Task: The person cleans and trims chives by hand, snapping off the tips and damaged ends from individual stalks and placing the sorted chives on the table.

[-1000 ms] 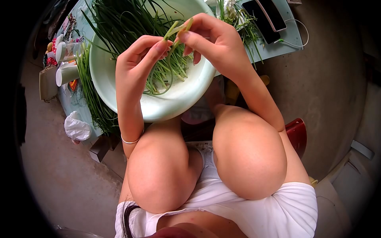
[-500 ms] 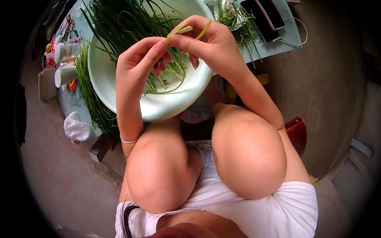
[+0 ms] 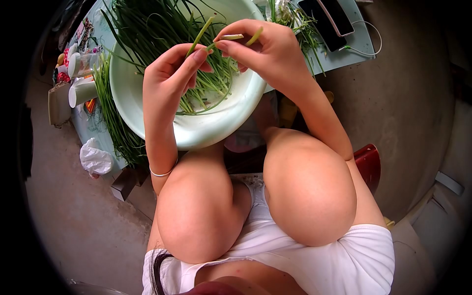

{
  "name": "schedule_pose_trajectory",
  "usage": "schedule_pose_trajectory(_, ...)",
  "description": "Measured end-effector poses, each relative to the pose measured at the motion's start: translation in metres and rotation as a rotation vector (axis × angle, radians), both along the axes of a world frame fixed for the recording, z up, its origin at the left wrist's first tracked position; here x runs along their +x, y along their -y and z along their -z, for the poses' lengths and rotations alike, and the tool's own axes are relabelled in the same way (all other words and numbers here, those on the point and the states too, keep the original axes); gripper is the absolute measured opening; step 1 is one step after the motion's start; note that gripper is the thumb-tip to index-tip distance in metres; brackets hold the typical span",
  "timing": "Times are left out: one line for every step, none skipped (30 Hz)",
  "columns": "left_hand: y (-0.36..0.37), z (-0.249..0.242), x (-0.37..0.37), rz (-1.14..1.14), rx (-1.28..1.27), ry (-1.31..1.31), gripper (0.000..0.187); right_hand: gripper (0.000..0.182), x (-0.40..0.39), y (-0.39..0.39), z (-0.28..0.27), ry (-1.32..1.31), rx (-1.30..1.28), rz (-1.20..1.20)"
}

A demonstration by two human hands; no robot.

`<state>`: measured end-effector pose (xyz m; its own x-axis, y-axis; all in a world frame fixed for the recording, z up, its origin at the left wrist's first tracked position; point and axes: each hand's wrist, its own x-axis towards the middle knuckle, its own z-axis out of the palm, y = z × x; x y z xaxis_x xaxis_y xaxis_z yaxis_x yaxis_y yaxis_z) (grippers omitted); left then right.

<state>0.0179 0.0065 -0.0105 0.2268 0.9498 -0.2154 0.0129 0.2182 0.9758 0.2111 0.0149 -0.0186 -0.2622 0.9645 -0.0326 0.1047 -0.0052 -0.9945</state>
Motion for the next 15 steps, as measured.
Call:
schedule_pose_trajectory(0.000, -0.001, 0.000, 0.004, -0.015, 0.000, 0.020, 0.013, -0.001, 0.001, 0.002, 0.087, 0.131, 0.024)
schedule_pose_trajectory(-0.001, -0.001, 0.000, 0.005, -0.014, 0.000, 0.020, 0.013, -0.002, 0.001, 0.003, 0.175, 0.262, 0.047)
schedule_pose_trajectory(-0.001, -0.001, 0.000, 0.014, -0.015, -0.022, 0.020, 0.013, -0.005, 0.001, 0.004, 0.175, 0.262, 0.048)
schedule_pose_trajectory(-0.001, -0.001, 0.000, 0.024, -0.015, -0.044, 0.019, 0.012, -0.008, 0.002, 0.005, 0.241, 0.350, 0.098)
schedule_pose_trajectory(-0.001, -0.001, 0.001, 0.024, -0.015, -0.044, 0.019, 0.012, -0.010, 0.002, 0.006, 0.305, 0.438, 0.148)
schedule_pose_trajectory(0.000, 0.000, 0.003, 0.009, 0.017, -0.045, 0.018, 0.012, -0.011, 0.003, 0.006, 0.305, 0.438, 0.148)
schedule_pose_trajectory(0.000, 0.000, 0.004, -0.007, 0.050, -0.046, 0.018, 0.011, -0.012, 0.003, 0.007, 0.359, 0.502, 0.175)
schedule_pose_trajectory(0.000, 0.001, 0.006, -0.007, 0.050, -0.046, 0.018, 0.011, -0.013, 0.003, 0.008, 0.414, 0.566, 0.203)
schedule_pose_trajectory(0.000, 0.001, 0.007, -0.018, 0.076, -0.042, 0.016, 0.011, -0.013, 0.003, 0.009, 0.414, 0.566, 0.202)
schedule_pose_trajectory(0.000, 0.002, 0.008, -0.029, 0.102, -0.038, 0.015, 0.011, -0.013, 0.003, 0.011, 0.440, 0.605, 0.227)
schedule_pose_trajectory(0.000, 0.005, 0.009, -0.030, 0.102, -0.038, 0.015, 0.011, -0.014, 0.003, 0.012, 0.467, 0.644, 0.250)
schedule_pose_trajectory(0.000, 0.010, 0.010, -0.041, 0.163, -0.068, 0.013, 0.011, -0.015, 0.004, 0.011, 0.467, 0.644, 0.248)
schedule_pose_trajectory(0.000, 0.012, 0.012, -0.052, 0.224, -0.098, 0.012, 0.011, -0.015, 0.006, 0.009, 0.512, 0.643, 0.276)
schedule_pose_trajectory(0.000, 0.012, 0.014, -0.053, 0.224, -0.097, 0.012, 0.011, -0.016, 0.006, 0.008, 0.557, 0.643, 0.305)
schedule_pose_trajectory(0.000, 0.012, 0.016, -0.064, 0.264, -0.121, 0.011, 0.011, -0.015, 0.006, 0.008, 0.557, 0.644, 0.304)
